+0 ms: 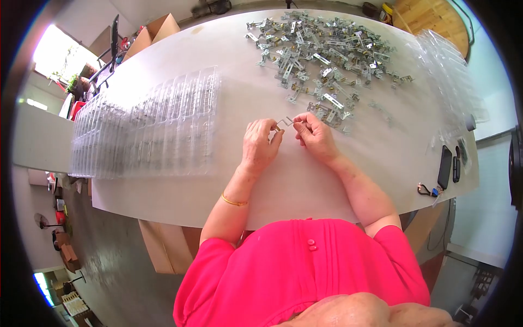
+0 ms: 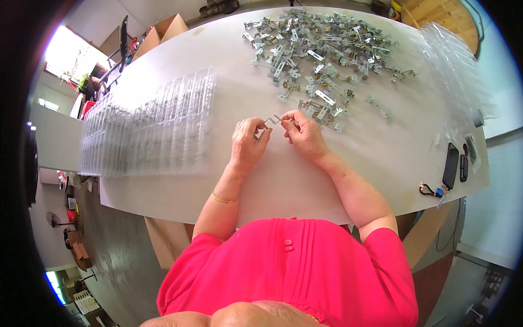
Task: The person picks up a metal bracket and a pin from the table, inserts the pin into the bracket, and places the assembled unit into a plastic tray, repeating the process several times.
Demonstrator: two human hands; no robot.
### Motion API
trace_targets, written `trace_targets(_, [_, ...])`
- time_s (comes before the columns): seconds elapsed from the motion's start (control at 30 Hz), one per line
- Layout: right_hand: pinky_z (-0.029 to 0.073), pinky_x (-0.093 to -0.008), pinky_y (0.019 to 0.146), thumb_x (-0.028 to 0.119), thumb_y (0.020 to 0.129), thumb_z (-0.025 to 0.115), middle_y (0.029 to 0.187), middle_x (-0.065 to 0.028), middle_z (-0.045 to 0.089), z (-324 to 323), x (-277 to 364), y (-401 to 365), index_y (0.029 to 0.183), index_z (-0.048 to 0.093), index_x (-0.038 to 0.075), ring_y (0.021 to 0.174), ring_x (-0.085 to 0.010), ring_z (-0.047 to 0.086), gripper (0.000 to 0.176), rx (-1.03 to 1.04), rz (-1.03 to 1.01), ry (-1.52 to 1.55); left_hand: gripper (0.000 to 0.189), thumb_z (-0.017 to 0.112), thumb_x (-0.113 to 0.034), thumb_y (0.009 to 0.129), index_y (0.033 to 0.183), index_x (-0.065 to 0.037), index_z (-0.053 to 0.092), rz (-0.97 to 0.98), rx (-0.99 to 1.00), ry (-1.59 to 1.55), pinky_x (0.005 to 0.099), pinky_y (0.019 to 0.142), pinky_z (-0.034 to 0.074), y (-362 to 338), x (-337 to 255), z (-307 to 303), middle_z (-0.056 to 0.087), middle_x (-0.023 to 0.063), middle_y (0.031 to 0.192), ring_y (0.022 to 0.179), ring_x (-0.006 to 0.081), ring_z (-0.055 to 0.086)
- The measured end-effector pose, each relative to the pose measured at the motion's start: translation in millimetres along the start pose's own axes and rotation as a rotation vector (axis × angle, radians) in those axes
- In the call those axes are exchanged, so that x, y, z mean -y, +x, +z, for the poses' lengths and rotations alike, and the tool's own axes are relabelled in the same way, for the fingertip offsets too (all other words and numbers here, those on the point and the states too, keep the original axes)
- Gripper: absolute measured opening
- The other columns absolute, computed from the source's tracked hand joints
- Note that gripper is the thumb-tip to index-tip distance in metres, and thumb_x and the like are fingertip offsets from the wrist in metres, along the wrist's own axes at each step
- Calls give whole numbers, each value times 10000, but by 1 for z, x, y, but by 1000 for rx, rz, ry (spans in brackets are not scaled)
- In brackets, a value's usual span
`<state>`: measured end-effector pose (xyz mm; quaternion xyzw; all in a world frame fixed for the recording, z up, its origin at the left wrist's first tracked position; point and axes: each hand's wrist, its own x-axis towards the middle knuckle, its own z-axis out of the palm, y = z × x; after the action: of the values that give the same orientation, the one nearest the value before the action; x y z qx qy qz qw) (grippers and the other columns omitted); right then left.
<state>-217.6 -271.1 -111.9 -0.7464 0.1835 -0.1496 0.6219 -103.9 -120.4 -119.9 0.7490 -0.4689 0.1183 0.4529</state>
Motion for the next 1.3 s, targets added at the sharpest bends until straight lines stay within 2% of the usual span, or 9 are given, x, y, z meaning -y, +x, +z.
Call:
trace_targets(0.4, [531,-264,748,115,1027,485,935,-39,651,-13,-10,6,1190,608,21,810,-101,619,225,244,87,363,233,761,-46,759,932,-57,605,69,52,10,380,737,475,1,-2,-2,635,71,831,738,251,594])
trace_targets(0.73, [493,-277,857,160,995,585,979,-41,664,-12,-14,10,1019,633,25,897,-106,605,145,127,137,508,219,741,-40,776,950,-62,610,119,191,-40,374,766,459,1,-11,-6,640,70,845,758,261,600])
trace_targets(0.8, [494,-286,869,159,993,592,984,-45,665,-7,-18,11,1003,627,29,903,-113,609,134,73,154,610,242,734,-54,776,970,-69,591,158,294,-36,391,800,450,0,-13,-6,642,65,883,855,273,611])
trace_targets(0.87, [494,-292,882,151,996,590,961,-42,666,-8,-16,10,1005,620,44,908,-126,615,112,-35,-29,639,234,746,-64,769,962,-65,614,136,275,-66,391,786,465,1,-18,-7,649,76,870,821,279,613])
trace_targets(0.97, [488,-301,908,118,986,598,1065,-51,645,-11,-14,7,1013,617,58,967,-133,596,68,4,-152,544,208,758,-77,784,950,-34,638,-71,193,-109,348,718,497,1,-16,-8,656,76,823,738,219,621])
trace_targets(1.03, [485,-304,915,104,978,606,1104,-54,634,-6,-10,4,1014,617,61,990,-135,588,57,26,-225,491,200,763,-86,804,949,-8,647,-372,190,-277,281,653,498,0,-13,-9,651,44,793,704,117,595])
trace_targets(1.13, [478,-309,928,65,964,613,1140,-51,610,-7,-11,-1,1014,613,63,1025,-128,571,50,89,-210,360,181,752,-82,829,953,0,649,-481,188,-376,234,625,474,2,-15,-11,639,9,797,694,54,550])
trace_targets(1.2, [488,-294,899,34,956,613,1096,-47,614,-5,-15,3,1025,614,60,1006,-125,581,74,114,-431,85,188,755,-89,830,954,2,648,-504,202,-389,234,639,473,2,-16,-10,637,3,795,703,53,548])
trace_targets(1.3, [503,-281,862,31,955,618,1057,-46,625,-1,-13,1,1038,618,53,951,-131,603,85,66,-410,104,218,731,-149,866,997,4,647,-530,256,-392,236,668,477,4,-15,-17,641,5,820,740,62,561])
